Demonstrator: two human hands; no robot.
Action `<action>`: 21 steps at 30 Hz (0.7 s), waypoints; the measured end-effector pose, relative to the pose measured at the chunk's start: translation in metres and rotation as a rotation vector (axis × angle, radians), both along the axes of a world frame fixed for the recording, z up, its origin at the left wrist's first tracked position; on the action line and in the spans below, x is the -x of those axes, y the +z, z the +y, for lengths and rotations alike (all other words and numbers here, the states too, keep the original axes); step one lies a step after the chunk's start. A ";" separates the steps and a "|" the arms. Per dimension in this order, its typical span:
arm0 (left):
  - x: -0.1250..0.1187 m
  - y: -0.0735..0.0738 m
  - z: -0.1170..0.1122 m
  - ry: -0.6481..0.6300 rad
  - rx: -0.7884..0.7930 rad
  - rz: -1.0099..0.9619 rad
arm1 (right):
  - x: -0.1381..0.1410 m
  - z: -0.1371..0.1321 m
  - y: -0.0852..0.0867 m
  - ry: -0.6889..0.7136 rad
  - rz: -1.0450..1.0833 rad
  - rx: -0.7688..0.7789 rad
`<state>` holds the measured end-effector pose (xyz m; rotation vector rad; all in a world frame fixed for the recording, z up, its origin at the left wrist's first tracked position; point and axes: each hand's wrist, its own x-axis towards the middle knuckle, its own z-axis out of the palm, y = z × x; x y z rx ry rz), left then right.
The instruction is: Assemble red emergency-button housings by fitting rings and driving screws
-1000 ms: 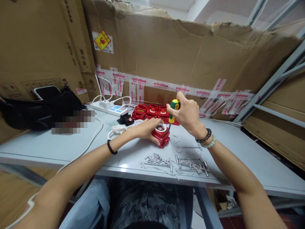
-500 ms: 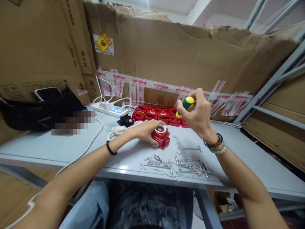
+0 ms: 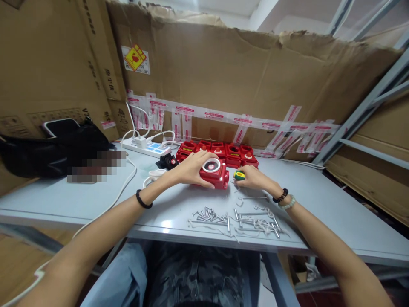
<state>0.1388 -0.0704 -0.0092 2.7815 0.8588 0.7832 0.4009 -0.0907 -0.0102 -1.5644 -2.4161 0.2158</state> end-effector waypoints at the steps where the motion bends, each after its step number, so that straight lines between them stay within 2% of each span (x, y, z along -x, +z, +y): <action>1: 0.001 0.000 0.001 0.001 -0.003 -0.011 | 0.000 0.001 -0.002 0.014 -0.005 0.024; 5: 0.002 -0.004 0.005 -0.006 0.017 -0.033 | 0.003 0.001 -0.007 0.044 -0.005 0.051; 10: 0.006 -0.008 0.007 0.022 0.053 -0.119 | 0.004 0.000 -0.008 0.026 0.019 0.004; 16: 0.009 -0.009 0.005 0.043 0.113 -0.192 | 0.009 -0.008 0.002 0.047 0.085 -0.050; 18: 0.009 -0.010 0.006 0.035 0.125 -0.213 | 0.012 -0.015 0.010 0.063 0.176 -0.054; 21: 0.008 -0.011 0.007 0.029 0.140 -0.237 | 0.018 -0.026 0.021 0.076 0.422 -0.018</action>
